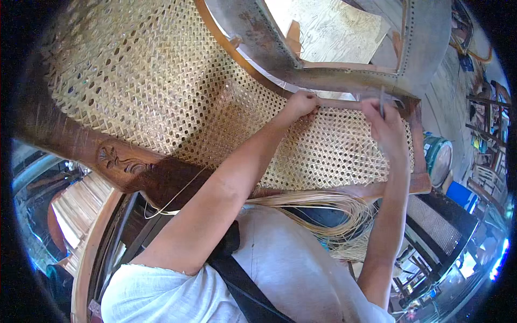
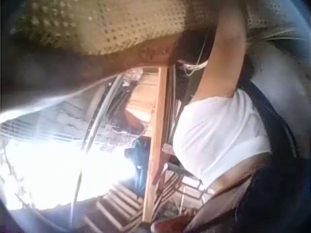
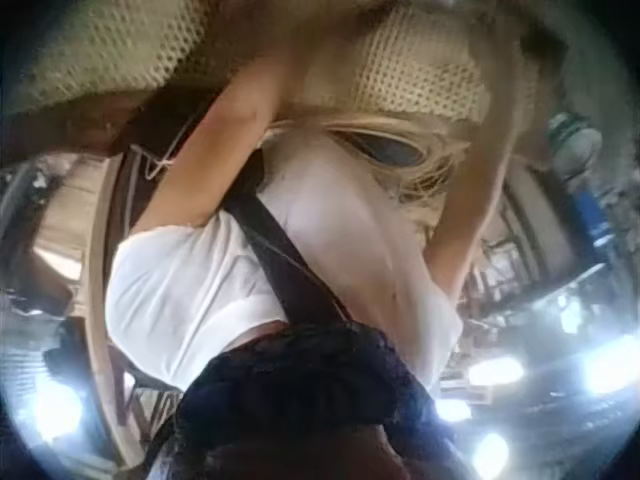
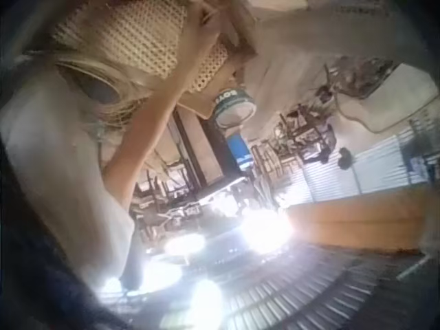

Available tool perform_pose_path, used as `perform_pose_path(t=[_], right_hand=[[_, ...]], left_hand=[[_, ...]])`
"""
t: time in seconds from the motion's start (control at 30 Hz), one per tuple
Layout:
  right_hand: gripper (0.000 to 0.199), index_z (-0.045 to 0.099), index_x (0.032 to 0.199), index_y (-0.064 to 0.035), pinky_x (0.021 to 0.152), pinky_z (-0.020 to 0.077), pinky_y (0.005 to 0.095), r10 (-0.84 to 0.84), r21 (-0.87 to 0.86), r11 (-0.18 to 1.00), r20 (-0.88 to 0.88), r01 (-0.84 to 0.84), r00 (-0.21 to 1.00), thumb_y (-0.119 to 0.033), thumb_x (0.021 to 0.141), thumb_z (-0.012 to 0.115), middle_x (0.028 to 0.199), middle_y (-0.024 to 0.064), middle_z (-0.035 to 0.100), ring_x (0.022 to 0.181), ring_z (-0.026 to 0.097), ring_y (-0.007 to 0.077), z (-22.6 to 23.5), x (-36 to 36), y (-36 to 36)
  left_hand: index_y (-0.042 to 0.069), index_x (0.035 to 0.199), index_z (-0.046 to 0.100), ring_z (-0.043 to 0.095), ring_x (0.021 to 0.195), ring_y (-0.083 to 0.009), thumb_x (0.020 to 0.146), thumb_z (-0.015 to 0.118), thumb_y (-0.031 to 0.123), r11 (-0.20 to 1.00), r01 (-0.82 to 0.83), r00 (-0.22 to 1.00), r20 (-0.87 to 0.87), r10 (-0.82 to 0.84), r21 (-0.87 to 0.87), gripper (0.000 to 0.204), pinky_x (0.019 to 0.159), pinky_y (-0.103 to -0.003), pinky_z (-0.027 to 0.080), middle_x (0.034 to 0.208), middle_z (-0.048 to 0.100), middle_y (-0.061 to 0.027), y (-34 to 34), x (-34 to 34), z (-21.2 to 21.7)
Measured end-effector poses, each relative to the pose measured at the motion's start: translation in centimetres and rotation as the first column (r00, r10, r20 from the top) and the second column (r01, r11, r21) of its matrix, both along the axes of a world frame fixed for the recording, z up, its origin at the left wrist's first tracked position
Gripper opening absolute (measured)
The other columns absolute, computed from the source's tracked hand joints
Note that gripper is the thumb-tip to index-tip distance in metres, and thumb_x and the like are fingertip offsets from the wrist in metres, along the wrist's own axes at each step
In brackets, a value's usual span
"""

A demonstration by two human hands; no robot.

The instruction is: Repairing and weaving the backrest of a rattan chair using strips of cane and adhesive.

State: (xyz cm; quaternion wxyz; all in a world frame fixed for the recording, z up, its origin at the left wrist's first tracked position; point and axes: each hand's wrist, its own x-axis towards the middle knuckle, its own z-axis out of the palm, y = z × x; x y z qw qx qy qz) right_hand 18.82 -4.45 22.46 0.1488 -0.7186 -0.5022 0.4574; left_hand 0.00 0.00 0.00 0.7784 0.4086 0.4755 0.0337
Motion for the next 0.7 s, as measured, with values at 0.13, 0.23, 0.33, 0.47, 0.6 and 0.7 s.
perform_pose_path(t=[0.13,0.23,0.33,0.47,0.6,0.7], right_hand=[[0.033,0.062,0.117,-0.0011,0.063,0.0423,0.0223,-0.3,-0.013,0.952,-0.257,0.307,0.919,-0.026,0.096,0.056,0.084,0.0017,0.059,0.071,0.054,0.0085,4.8,-2.3,-7.3],[0.033,0.059,0.12,0.0013,0.071,0.0478,0.0291,-0.276,0.28,0.895,-0.264,0.347,0.924,-0.019,0.095,0.055,0.093,0.0085,0.062,0.081,0.06,0.0175,2.8,-5.2,-10.2],[0.038,0.054,0.128,0.0011,0.087,0.0496,0.0391,-0.255,0.598,0.799,0.423,-0.057,0.87,-0.009,0.091,0.055,0.11,0.0203,0.062,0.101,0.062,0.0341,1.0,-7.0,-13.1],[0.029,0.061,0.115,0.0003,0.087,0.0488,0.0393,-0.293,0.618,0.785,0.31,0.043,0.904,-0.005,0.086,0.059,0.114,0.0202,0.061,0.102,0.06,0.0343,3.2,-7.3,-19.2],[0.019,0.065,0.101,-0.0031,0.075,0.0509,0.036,-0.128,0.293,0.95,0.062,0.104,0.99,-0.005,0.082,0.065,0.1,0.0124,0.065,0.091,0.064,0.0308,6.0,-7.3,-27.7],[0.026,0.064,0.102,-0.0057,0.077,0.0505,0.043,0.187,-0.098,0.979,0.112,-0.177,0.976,-0.007,0.076,0.068,0.095,0.0116,0.064,0.089,0.062,0.0319,4.5,-8.8,-32.7]], left_hand=[[0.002,0.115,0.056,0.065,0.074,-0.0175,0.088,0.065,0.046,0.953,-0.302,0.939,0.167,0.301,-0.022,0.053,0.061,-0.031,0.055,0.093,0.065,-0.0109,-1.9,0.4,6.2],[-0.001,0.127,0.048,0.063,0.09,-0.0135,0.094,0.056,0.045,0.959,0.028,0.719,0.673,0.176,-0.281,0.057,0.079,-0.027,0.056,0.108,0.062,-0.0102,-5.5,0.9,11.6],[0.0,0.124,0.051,0.062,0.096,-0.0142,0.097,0.051,0.043,0.898,0.146,0.702,0.683,0.201,-0.414,0.052,0.084,-0.029,0.056,0.108,0.061,-0.01,-8.7,2.0,15.7],[0.001,0.104,0.06,0.06,0.059,-0.0096,0.099,0.048,0.033,0.962,0.073,0.866,0.495,0.07,-0.264,0.035,0.046,-0.026,0.052,0.087,0.067,-0.0087,-12.0,2.0,19.4],[0.001,0.097,0.062,0.046,0.049,-0.008,0.098,0.052,0.023,0.99,-0.069,0.921,0.373,0.11,-0.121,0.024,0.041,-0.022,0.04,0.077,0.062,-0.0053,-12.2,1.5,18.9],[0.002,0.09,0.061,0.046,0.049,-0.0092,0.094,0.058,0.017,0.957,-0.284,0.934,0.208,0.289,-0.055,0.016,0.041,-0.024,0.041,0.075,0.06,-0.0045,-9.4,-0.2,16.3]])
